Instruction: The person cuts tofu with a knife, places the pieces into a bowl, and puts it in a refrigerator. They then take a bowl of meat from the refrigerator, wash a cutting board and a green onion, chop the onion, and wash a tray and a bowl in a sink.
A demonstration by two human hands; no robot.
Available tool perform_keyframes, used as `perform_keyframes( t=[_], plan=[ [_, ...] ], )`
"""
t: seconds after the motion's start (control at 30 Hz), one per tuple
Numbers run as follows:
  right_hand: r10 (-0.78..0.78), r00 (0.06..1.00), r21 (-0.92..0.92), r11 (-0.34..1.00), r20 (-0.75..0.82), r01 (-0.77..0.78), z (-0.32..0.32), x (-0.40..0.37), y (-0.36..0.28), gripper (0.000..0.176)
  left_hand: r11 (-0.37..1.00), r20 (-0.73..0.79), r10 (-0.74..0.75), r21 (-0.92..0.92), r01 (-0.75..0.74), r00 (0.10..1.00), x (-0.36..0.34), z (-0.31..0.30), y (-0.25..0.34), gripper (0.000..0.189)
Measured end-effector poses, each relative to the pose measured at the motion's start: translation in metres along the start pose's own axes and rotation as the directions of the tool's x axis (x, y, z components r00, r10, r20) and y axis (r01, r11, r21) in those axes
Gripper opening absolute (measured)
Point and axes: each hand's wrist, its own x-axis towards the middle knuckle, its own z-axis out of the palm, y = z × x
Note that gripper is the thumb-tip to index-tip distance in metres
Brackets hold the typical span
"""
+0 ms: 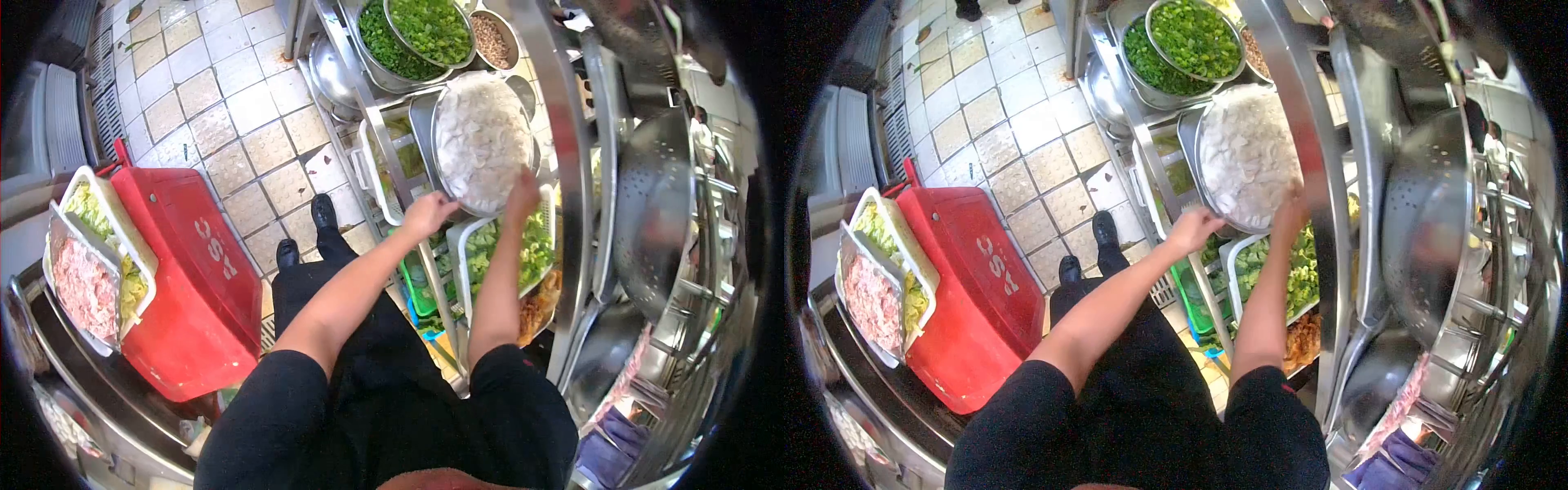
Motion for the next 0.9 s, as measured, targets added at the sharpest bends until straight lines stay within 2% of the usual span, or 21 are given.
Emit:
perform_keyframes(
  t=[0.07,0.1,0.13,0.17,0.2,0.23,0.27,0.3,0.33,0.37,0.43,0.47,0.53,0.6,0.67,0.7,0.73,0.77,0.8,0.83,0.9],
  plan=[
    [0.035,0.982,0.188,0.98,0.184,-0.07,0.001,-0.034,-0.02,0.029,0.998,0.011,-0.044,0.047,0.044,0.999,-0.027,-0.039,0.001,0.038],
    [-0.026,0.983,0.205,0.979,0.181,-0.012,0.003,-0.04,-0.031,0.03,0.997,-0.109,-0.02,0.067,0.027,0.994,-0.036,-0.047,-0.022,0.036],
    [-0.087,0.98,0.225,0.973,0.178,0.045,0.008,-0.044,-0.042,0.03,0.999,-0.134,0.0,0.035,0.004,0.991,-0.052,-0.068,-0.038,0.033],
    [-0.148,0.973,0.245,0.964,0.176,0.103,0.014,-0.048,-0.055,0.031,0.984,-0.17,-0.178,-0.024,0.177,0.969,-0.078,-0.094,-0.034,0.032],
    [-0.109,0.973,0.246,0.967,0.202,0.058,0.015,-0.049,-0.085,0.034,0.987,-0.274,-0.15,0.019,0.162,0.95,-0.095,-0.107,-0.069,0.03],
    [-0.249,0.953,0.094,0.967,0.171,0.235,0.029,-0.036,-0.069,0.035,0.981,-0.301,-0.155,0.063,0.182,0.941,-0.117,-0.128,-0.095,0.029],
    [-0.423,0.889,-0.016,0.902,0.178,0.432,0.058,-0.011,-0.059,0.037,0.952,-0.29,-0.252,0.094,0.29,0.923,-0.141,-0.148,-0.085,0.029],
    [-0.341,0.876,0.127,0.94,0.34,0.317,0.057,-0.002,-0.085,0.04,0.9,-0.317,-0.376,0.097,0.424,0.871,-0.18,-0.173,-0.079,0.029],
    [-0.4,0.827,0.152,0.916,0.395,0.371,0.072,0.01,-0.106,0.037,0.88,-0.379,-0.407,0.082,0.468,0.831,-0.215,-0.185,-0.097,0.03],
    [-0.48,0.781,0.16,0.876,0.4,0.456,0.081,0.011,-0.122,0.035,0.857,-0.454,-0.435,0.057,0.512,0.778,-0.244,-0.197,-0.121,0.031],
    [-0.585,0.737,0.206,0.811,0.339,0.548,0.094,0.008,-0.155,0.035,0.892,-0.604,-0.376,-0.031,0.451,0.703,-0.315,-0.216,-0.148,0.031],
    [-0.667,0.735,0.291,0.731,0.119,0.617,0.09,-0.032,-0.189,0.028,0.863,-0.693,-0.433,-0.135,0.487,0.576,-0.354,-0.226,-0.135,0.031],
    [-0.62,0.771,0.525,0.708,0.142,0.473,0.115,-0.075,-0.199,0.024,0.832,-0.803,-0.457,-0.234,0.503,0.382,-0.442,-0.221,-0.12,0.031],
    [-0.593,0.772,0.543,0.736,0.231,0.404,0.139,-0.127,-0.204,0.023,0.858,-0.886,-0.395,-0.26,0.444,0.244,-0.503,-0.192,-0.151,0.03],
    [-0.624,0.704,0.589,0.724,0.339,0.358,0.168,-0.176,-0.19,0.022,0.795,-0.868,-0.495,-0.435,0.423,0.039,-0.574,-0.151,-0.109,0.029],
    [-0.572,0.699,0.707,0.694,0.431,0.132,0.17,-0.207,-0.191,0.023,0.762,-0.865,-0.5,-0.46,0.456,-0.037,-0.602,-0.123,-0.118,0.028],
    [-0.475,0.647,0.655,0.754,0.597,-0.05,0.16,-0.236,-0.203,0.025,0.726,-0.858,-0.501,-0.487,0.485,-0.112,-0.63,-0.095,-0.132,0.027],
    [-0.369,0.607,0.591,0.778,0.704,-0.213,0.129,-0.289,-0.22,0.025,0.7,-0.814,-0.577,-0.536,0.472,-0.069,-0.676,-0.075,-0.162,0.028],
    [-0.306,0.494,0.52,0.763,0.814,-0.384,0.113,-0.315,-0.225,0.028,0.705,-0.832,-0.55,-0.508,0.495,-0.072,-0.703,-0.043,-0.177,0.03],
    [-0.353,0.405,0.506,0.775,0.843,-0.379,0.091,-0.344,-0.232,0.03,0.674,-0.828,-0.55,-0.517,0.528,-0.108,-0.729,-0.008,-0.201,0.033],
    [-0.398,0.245,0.464,0.807,0.884,-0.365,0.058,-0.4,-0.247,0.033,0.571,-0.759,-0.588,-0.634,0.521,-0.28,-0.774,0.056,-0.214,0.034]
  ],
)
